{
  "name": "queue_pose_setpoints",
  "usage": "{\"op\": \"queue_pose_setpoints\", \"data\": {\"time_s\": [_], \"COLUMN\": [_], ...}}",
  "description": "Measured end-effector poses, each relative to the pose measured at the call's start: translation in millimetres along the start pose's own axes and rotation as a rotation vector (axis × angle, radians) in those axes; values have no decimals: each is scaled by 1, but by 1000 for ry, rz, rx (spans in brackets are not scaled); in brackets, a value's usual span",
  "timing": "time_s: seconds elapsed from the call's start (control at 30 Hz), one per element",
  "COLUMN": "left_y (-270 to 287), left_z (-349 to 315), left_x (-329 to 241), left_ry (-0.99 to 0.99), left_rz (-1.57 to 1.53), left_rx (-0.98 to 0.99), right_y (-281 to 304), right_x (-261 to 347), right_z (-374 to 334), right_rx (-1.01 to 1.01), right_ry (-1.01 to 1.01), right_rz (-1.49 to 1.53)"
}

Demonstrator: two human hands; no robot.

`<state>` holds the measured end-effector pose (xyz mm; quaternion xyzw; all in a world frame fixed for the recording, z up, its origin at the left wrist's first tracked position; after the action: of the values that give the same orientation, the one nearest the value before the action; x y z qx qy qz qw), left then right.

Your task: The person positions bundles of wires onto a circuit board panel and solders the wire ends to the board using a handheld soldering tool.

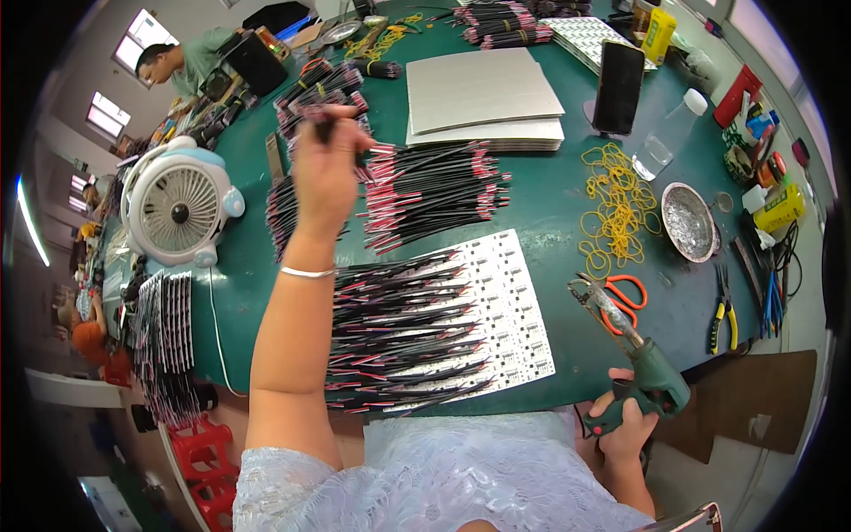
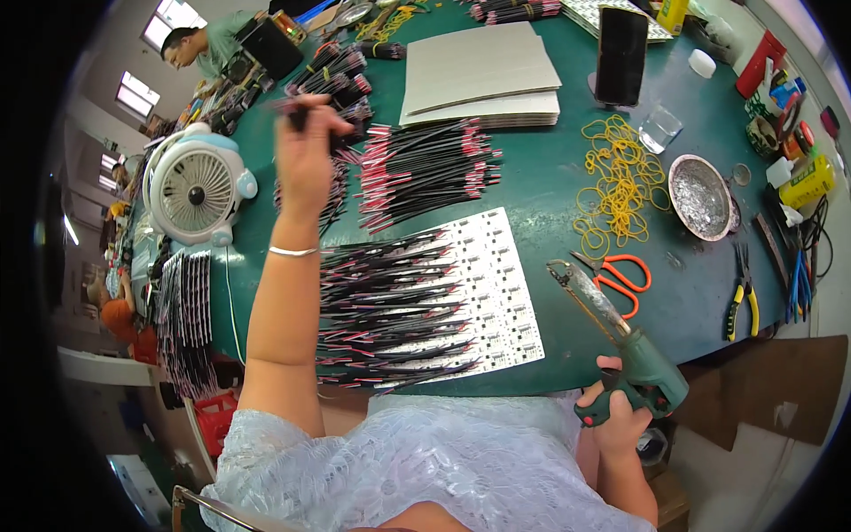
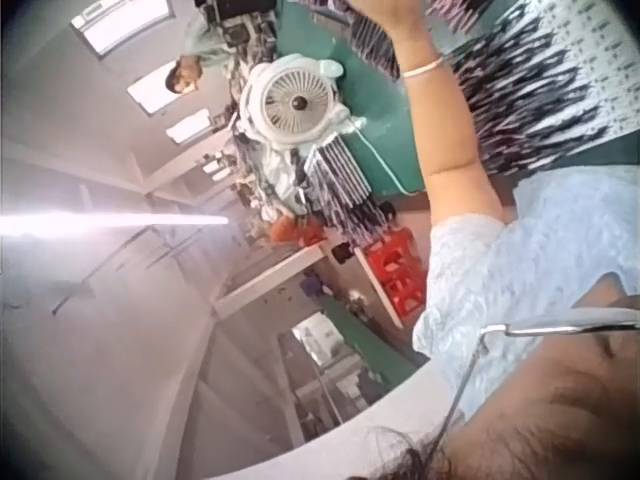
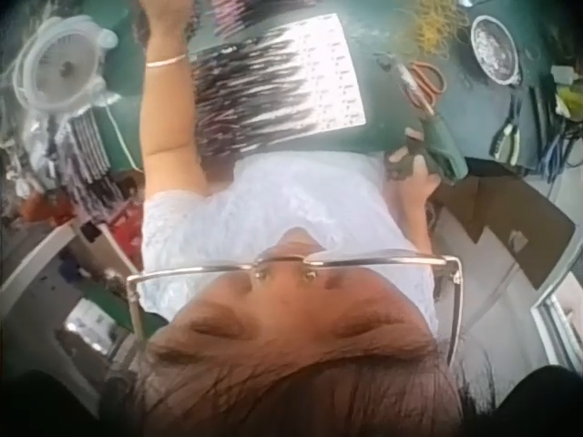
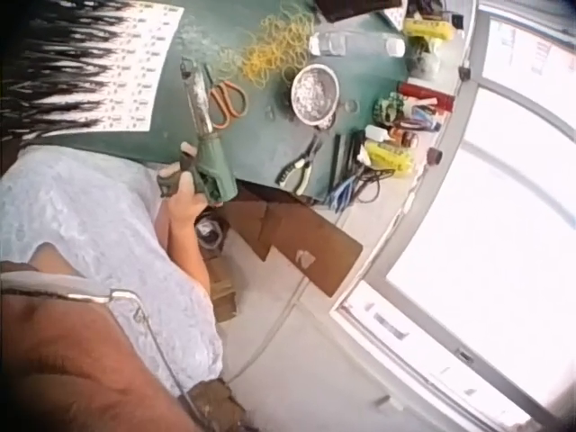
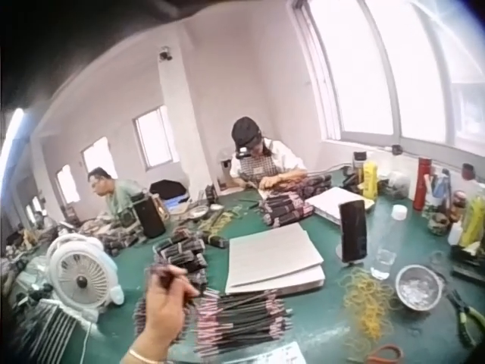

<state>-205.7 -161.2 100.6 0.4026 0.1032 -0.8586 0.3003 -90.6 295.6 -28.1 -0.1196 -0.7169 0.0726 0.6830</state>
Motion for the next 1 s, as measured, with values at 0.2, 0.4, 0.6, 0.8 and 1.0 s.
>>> {"op": "queue_pose_setpoints", "data": {"time_s": [0.2,0.4,0.6,0.8,1.0], "left_y": [114,145,142,120,16], "left_z": [-50,-99,-87,-56,-30], "left_x": [-19,18,20,16,-51], "left_ry": [6,201,188,231,68], "left_rz": [-265,-205,-95,3,558], "left_rx": [-316,-446,-433,-329,115], "right_y": [-6,-12,-19,-27,-39], "right_x": [1,5,2,3,-12], "right_z": [6,17,27,44,64], "right_rx": [78,69,19,-2,42], "right_ry": [-3,32,9,-30,-157], "right_rz": [82,13,26,70,155]}}
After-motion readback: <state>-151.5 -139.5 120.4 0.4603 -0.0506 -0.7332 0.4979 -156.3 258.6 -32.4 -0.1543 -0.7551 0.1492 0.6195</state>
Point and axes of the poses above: each hand's wrist, its own z-axis towards the middle knuckle, its own y-axis out of the back of the hand, x = y × z, the point moved 7 cm from there along z, towards the middle knuckle, and after that the axes turned 8 degrees about -x, right-handed, at the moved point
